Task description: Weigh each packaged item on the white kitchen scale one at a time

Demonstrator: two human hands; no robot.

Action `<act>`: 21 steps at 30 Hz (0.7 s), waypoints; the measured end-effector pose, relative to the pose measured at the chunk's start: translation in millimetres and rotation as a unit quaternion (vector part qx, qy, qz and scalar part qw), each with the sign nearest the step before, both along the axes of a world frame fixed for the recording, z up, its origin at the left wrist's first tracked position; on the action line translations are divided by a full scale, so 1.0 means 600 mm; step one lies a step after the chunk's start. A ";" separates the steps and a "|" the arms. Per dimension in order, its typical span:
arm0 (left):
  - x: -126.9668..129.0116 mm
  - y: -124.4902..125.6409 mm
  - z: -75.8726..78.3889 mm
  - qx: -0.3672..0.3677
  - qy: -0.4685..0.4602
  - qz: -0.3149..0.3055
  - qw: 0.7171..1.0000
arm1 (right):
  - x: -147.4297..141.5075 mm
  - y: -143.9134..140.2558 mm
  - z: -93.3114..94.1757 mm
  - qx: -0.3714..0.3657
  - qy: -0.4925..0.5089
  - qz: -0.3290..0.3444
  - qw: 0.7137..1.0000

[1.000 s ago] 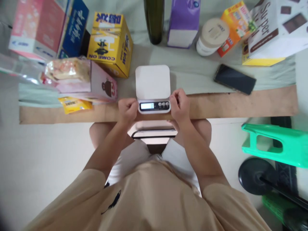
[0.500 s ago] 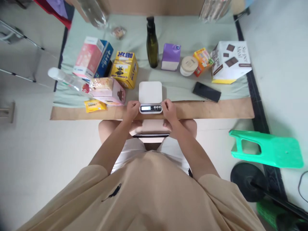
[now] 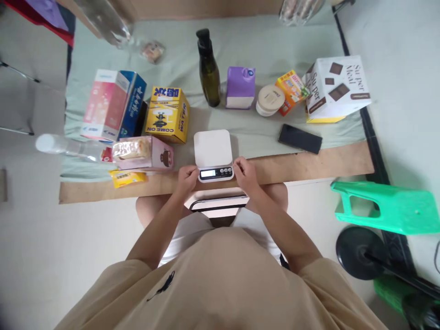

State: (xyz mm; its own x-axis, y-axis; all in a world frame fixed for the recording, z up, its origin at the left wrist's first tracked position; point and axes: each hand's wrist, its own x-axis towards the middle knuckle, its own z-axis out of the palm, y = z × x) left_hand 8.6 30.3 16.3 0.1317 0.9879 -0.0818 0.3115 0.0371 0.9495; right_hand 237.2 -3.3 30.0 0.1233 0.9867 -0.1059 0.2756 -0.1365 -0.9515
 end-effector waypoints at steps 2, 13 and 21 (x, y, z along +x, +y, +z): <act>-0.001 -0.004 0.002 0.016 -0.005 0.002 1.000 | 0.006 0.005 0.009 -0.003 0.007 -0.007 1.000; 0.126 0.123 0.114 0.149 -0.073 0.019 0.986 | 0.060 0.217 0.058 0.010 0.041 -0.143 0.989; 0.225 0.288 0.136 -0.135 -0.039 0.077 0.987 | 0.065 0.351 0.072 -0.045 -0.067 -0.141 0.987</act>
State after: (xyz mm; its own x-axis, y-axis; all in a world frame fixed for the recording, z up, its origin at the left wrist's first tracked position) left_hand 143.6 203.0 98.0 -0.0017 0.9405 -0.3398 0.2088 0.3327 0.9196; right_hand 276.0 207.4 72.9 0.4111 0.8982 -0.1556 0.3371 -0.3085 -0.8895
